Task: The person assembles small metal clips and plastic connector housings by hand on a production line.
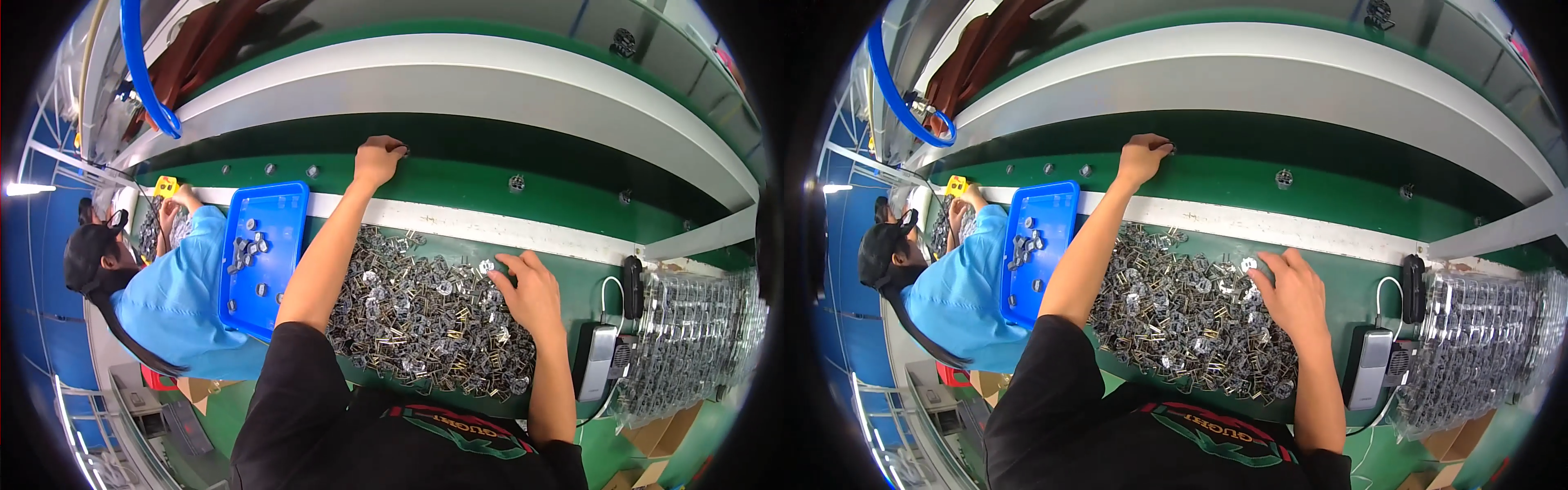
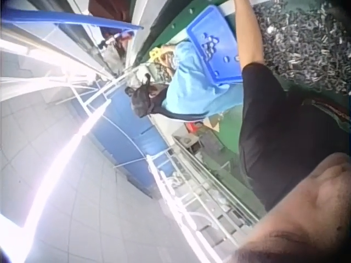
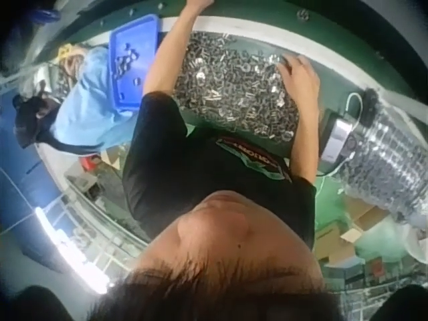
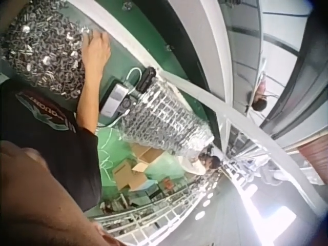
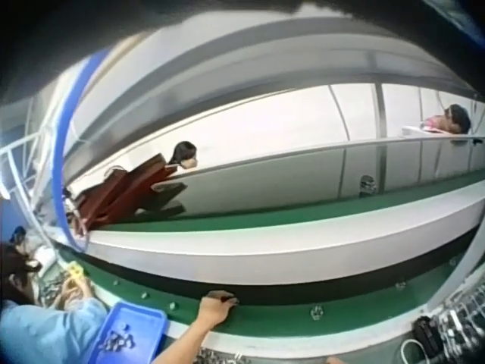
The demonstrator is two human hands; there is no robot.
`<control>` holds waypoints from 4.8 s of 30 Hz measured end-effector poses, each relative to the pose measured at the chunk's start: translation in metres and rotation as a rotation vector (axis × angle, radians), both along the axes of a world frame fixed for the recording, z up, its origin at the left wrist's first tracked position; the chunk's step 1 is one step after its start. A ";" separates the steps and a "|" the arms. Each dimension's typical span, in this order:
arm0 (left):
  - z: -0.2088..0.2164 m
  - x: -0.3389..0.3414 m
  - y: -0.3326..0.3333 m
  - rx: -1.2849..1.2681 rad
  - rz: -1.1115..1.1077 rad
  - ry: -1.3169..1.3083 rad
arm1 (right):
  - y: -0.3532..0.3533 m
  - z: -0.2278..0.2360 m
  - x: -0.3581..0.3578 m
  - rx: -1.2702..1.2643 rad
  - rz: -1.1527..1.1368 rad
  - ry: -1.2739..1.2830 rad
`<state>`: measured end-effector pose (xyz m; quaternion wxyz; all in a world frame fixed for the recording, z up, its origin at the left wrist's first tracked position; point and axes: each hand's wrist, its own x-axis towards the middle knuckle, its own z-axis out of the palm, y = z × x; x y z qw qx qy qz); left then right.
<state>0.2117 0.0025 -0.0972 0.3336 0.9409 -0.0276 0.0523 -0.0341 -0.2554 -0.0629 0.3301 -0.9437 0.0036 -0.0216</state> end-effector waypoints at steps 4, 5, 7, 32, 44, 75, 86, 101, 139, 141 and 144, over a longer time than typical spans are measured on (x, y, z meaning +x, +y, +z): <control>0.022 -0.006 0.010 0.185 0.035 -0.090 | -0.002 0.001 0.005 0.083 -0.011 0.013; 0.031 -0.009 0.020 0.376 0.104 -0.229 | -0.003 -0.001 0.006 0.111 -0.003 0.045; 0.036 -0.010 0.051 0.792 0.258 -0.293 | -0.001 -0.002 0.011 0.141 0.006 0.065; 0.082 -0.193 0.029 -0.817 -0.248 0.151 | 0.002 0.035 -0.005 0.321 0.051 -0.106; 0.077 -0.214 -0.018 -0.748 -0.507 0.430 | 0.012 0.035 -0.034 1.154 -0.006 0.067; 0.094 -0.221 -0.028 -0.676 -0.715 0.336 | 0.053 0.070 -0.032 0.257 0.099 -0.619; 0.101 -0.215 -0.026 -0.725 -0.672 0.499 | 0.044 0.062 -0.038 0.379 0.189 -0.523; 0.008 -0.002 -0.026 -0.058 -0.265 0.051 | 0.011 0.009 0.035 -0.089 0.258 -0.042; 0.110 -0.204 -0.056 -0.631 -0.671 0.289 | 0.026 0.070 -0.036 0.350 -0.130 -0.642; 0.116 -0.208 -0.058 -0.635 -0.719 0.281 | 0.027 0.074 -0.034 0.231 -0.073 -0.698; 0.113 -0.207 -0.057 -0.704 -0.732 0.317 | 0.032 0.074 -0.031 0.142 -0.014 -0.695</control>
